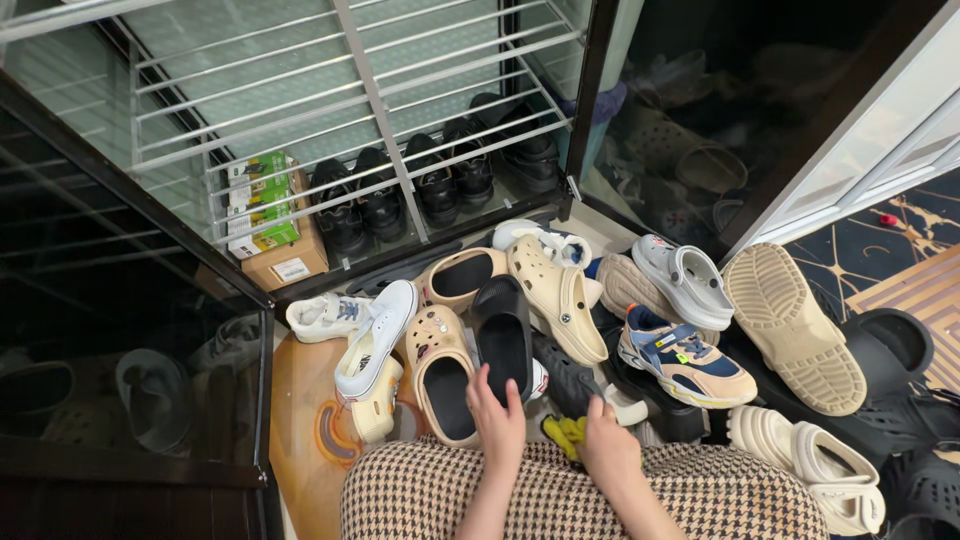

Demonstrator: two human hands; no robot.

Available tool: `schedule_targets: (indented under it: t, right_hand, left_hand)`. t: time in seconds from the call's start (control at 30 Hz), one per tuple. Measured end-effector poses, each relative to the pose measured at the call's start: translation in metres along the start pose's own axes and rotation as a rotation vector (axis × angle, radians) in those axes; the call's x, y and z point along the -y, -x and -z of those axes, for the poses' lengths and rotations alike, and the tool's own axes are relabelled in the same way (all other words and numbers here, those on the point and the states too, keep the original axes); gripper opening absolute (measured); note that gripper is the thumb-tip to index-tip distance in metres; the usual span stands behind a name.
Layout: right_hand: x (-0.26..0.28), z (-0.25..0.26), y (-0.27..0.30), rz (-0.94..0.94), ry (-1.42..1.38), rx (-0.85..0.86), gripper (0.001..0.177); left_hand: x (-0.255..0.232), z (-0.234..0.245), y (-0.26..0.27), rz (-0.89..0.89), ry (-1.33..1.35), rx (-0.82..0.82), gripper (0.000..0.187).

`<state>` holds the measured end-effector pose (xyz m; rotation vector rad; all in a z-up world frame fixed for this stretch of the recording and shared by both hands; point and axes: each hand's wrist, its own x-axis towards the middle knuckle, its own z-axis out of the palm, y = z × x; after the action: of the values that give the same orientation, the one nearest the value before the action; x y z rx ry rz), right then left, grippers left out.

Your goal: The person sits on the floor and wipes multiple pairs of shoes with a yellow cloth. They handle black sandals, beige clogs, and white sneakers, wiping the uppers and soles before placing them back in a pile.

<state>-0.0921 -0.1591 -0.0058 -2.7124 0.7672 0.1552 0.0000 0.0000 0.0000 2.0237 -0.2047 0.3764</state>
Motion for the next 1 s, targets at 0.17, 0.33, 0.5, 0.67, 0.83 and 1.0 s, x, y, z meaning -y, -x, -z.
schedule_targets:
  t: [0.17, 0.33, 0.5, 0.67, 0.83, 1.0]
  right_hand:
    - [-0.015, 0.042, 0.035, 0.039, -0.118, -0.195, 0.062]
    - [-0.046, 0.086, 0.104, -0.006, -0.129, -0.319, 0.088]
    - [-0.064, 0.063, 0.128, 0.128, 0.029, -0.008, 0.086]
    - [-0.136, 0.092, 0.129, 0.217, -0.370, 0.140, 0.080]
    - [-0.128, 0.168, 0.141, 0.351, -0.596, -0.336, 0.075]
    - [-0.009, 0.149, 0.107, 0.542, -0.103, -0.570, 0.063]
  left_hand:
    - [-0.010, 0.005, 0.000, -0.010, -0.004, 0.041, 0.047]
    - [-0.033, 0.014, 0.024, 0.096, 0.166, 0.254, 0.051]
    - [-0.077, -0.013, 0.062, 0.452, 1.352, 0.576, 0.077]
    - [-0.067, 0.000, 0.051, 0.635, 1.292, 0.656, 0.088]
    - [-0.067, -0.001, 0.068, 0.477, 1.193, 0.725, 0.091]
    - [-0.051, -0.040, 0.131, -0.191, 0.603, 0.888, 0.070]
